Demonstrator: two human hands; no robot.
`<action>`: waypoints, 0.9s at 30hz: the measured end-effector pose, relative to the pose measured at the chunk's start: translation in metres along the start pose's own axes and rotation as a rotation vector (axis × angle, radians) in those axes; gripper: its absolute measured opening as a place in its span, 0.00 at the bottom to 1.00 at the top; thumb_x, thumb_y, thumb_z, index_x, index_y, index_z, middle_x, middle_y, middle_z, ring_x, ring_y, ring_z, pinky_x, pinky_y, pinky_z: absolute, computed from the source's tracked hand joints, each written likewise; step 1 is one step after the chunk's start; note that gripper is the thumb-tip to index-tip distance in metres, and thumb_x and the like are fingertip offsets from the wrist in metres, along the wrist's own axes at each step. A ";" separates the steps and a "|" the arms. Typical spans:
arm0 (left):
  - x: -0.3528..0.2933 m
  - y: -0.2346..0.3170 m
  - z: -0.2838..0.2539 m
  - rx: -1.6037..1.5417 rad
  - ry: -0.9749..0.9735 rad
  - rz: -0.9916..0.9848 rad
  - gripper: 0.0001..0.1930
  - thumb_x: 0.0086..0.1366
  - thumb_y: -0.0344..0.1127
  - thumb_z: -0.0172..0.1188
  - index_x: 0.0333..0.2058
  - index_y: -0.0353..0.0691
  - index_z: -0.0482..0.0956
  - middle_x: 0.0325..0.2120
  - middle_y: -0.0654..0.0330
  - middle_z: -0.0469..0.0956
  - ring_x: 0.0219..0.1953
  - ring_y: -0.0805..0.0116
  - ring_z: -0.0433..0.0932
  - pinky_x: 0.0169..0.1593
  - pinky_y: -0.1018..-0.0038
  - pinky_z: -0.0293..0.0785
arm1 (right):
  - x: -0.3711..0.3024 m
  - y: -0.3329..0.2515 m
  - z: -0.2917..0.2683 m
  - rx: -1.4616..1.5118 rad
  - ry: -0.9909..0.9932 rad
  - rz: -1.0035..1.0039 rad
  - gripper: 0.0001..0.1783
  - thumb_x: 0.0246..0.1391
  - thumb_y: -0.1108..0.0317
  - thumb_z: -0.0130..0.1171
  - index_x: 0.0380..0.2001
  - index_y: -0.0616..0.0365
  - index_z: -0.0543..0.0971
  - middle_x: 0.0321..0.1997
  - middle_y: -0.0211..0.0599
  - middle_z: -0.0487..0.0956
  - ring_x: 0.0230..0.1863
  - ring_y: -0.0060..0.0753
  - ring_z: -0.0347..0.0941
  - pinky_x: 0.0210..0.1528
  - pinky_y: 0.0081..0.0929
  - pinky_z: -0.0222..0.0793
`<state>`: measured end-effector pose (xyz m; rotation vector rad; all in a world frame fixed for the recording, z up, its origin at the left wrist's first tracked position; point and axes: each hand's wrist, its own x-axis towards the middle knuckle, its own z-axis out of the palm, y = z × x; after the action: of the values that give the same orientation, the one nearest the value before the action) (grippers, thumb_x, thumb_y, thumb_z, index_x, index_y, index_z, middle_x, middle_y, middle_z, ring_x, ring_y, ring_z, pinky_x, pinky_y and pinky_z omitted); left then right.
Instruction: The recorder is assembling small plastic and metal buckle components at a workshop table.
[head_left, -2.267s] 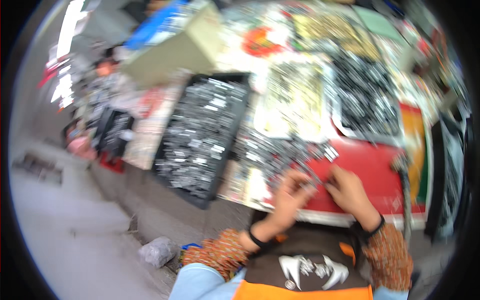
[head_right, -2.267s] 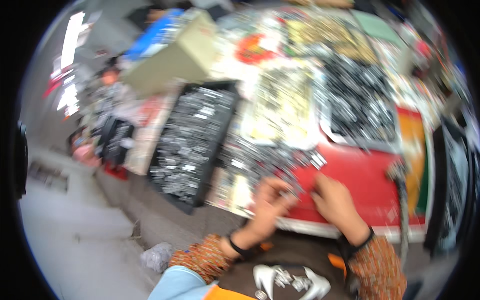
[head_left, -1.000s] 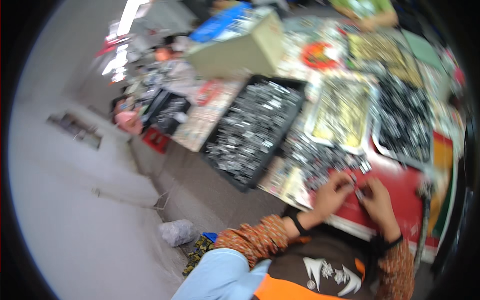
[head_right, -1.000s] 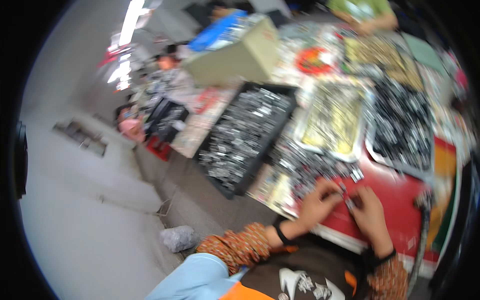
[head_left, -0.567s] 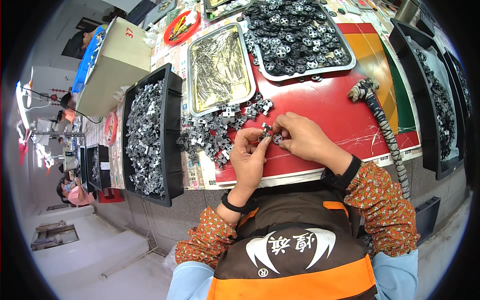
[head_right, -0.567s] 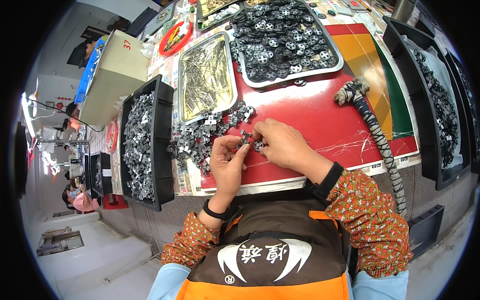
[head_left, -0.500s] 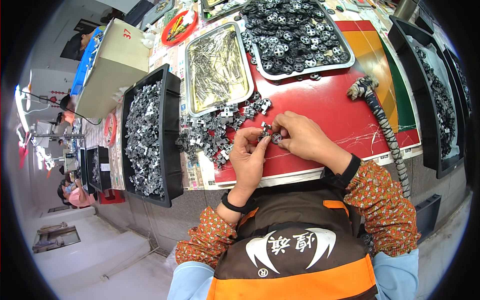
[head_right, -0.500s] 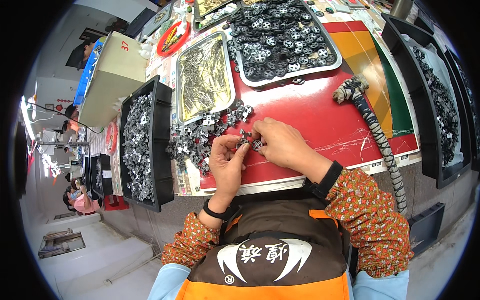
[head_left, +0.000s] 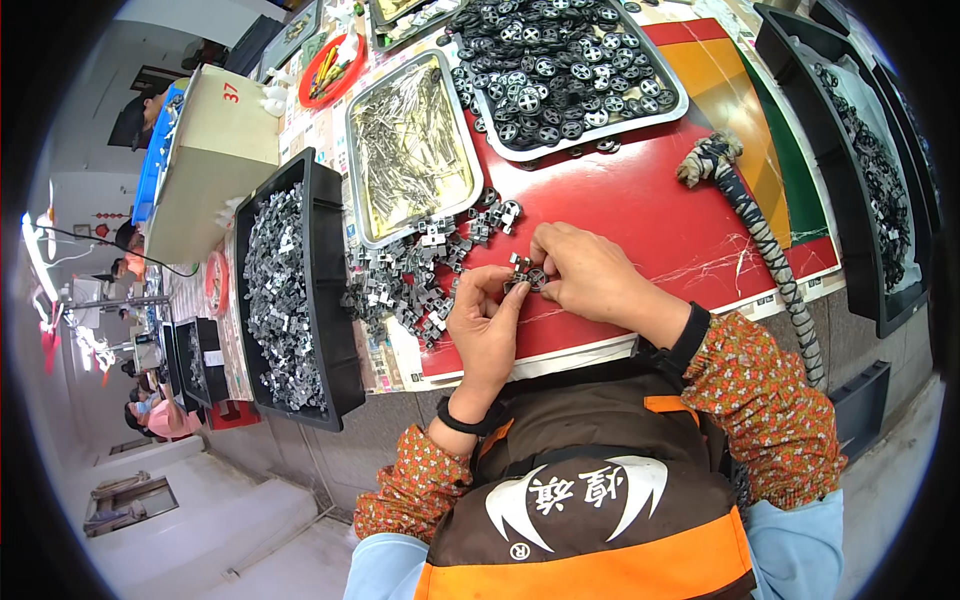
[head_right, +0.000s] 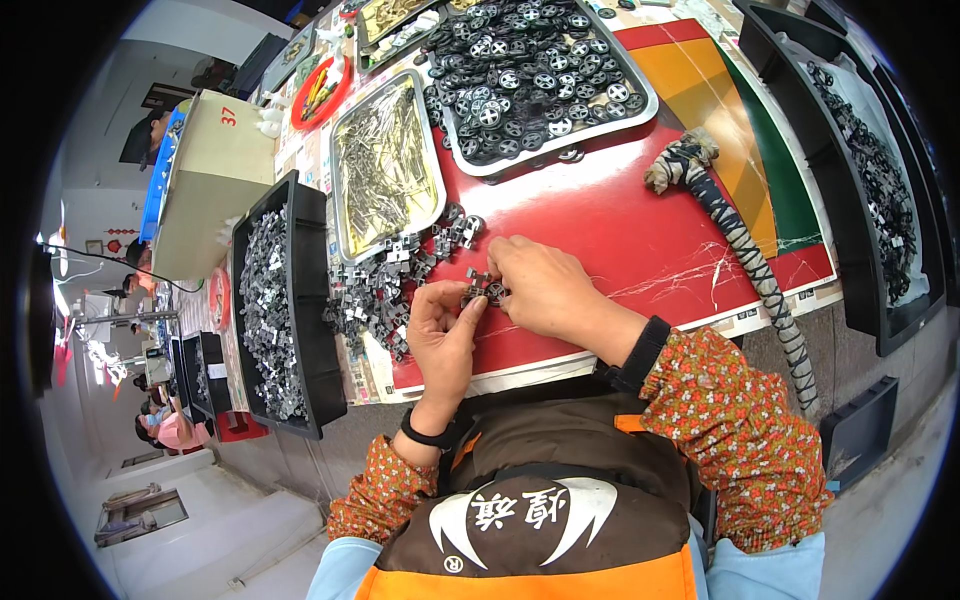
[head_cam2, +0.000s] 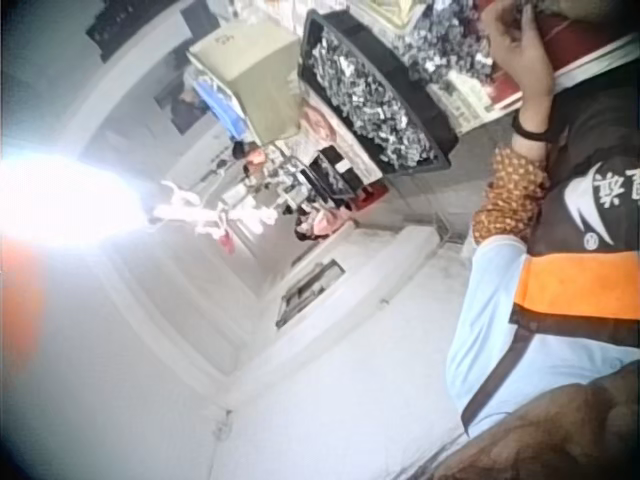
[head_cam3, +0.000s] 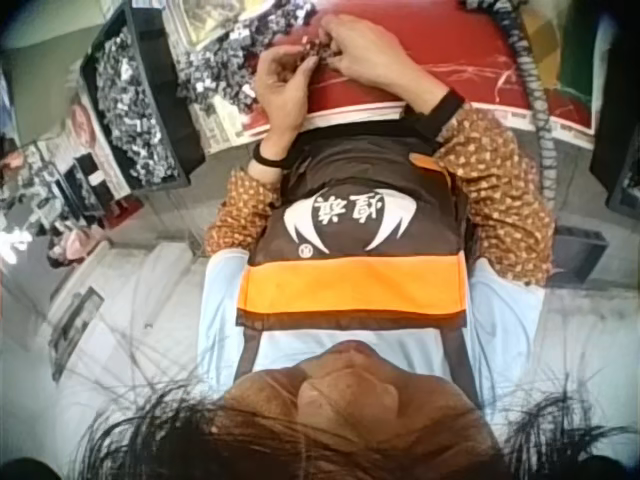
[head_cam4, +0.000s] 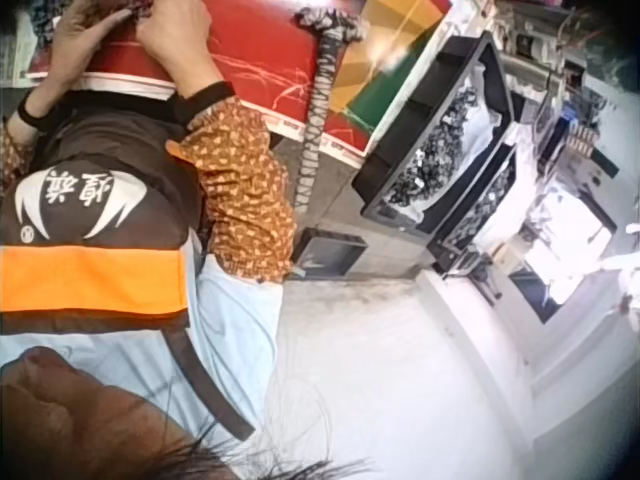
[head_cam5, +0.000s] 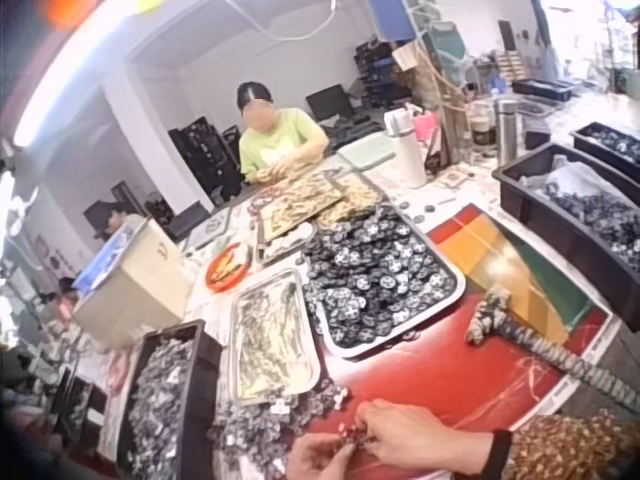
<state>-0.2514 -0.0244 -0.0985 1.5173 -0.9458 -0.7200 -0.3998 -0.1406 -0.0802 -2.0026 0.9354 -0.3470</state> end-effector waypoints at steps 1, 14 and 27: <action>0.000 0.001 0.000 0.012 -0.003 -0.007 0.13 0.64 0.21 0.70 0.45 0.39 0.81 0.35 0.70 0.80 0.26 0.90 0.62 0.28 0.86 0.57 | 0.000 0.001 0.000 -0.004 0.006 -0.007 0.19 0.45 0.73 0.72 0.41 0.57 0.76 0.41 0.39 0.80 0.43 0.45 0.81 0.45 0.43 0.75; 0.000 -0.005 0.003 -0.008 0.019 0.040 0.12 0.63 0.21 0.71 0.44 0.39 0.82 0.34 0.71 0.80 0.25 0.91 0.62 0.27 0.87 0.55 | 0.002 0.004 0.002 0.029 0.029 -0.032 0.15 0.45 0.73 0.72 0.35 0.60 0.76 0.37 0.42 0.80 0.38 0.47 0.81 0.40 0.45 0.74; 0.001 -0.012 0.004 0.096 0.035 0.123 0.12 0.62 0.22 0.72 0.43 0.40 0.83 0.31 0.71 0.80 0.22 0.90 0.59 0.24 0.85 0.53 | 0.002 0.002 0.000 0.022 0.036 -0.018 0.14 0.44 0.73 0.72 0.33 0.61 0.77 0.36 0.45 0.81 0.40 0.53 0.81 0.41 0.48 0.75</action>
<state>-0.2518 -0.0267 -0.1113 1.5353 -1.0506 -0.5650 -0.3988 -0.1427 -0.0822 -1.9914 0.9324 -0.4032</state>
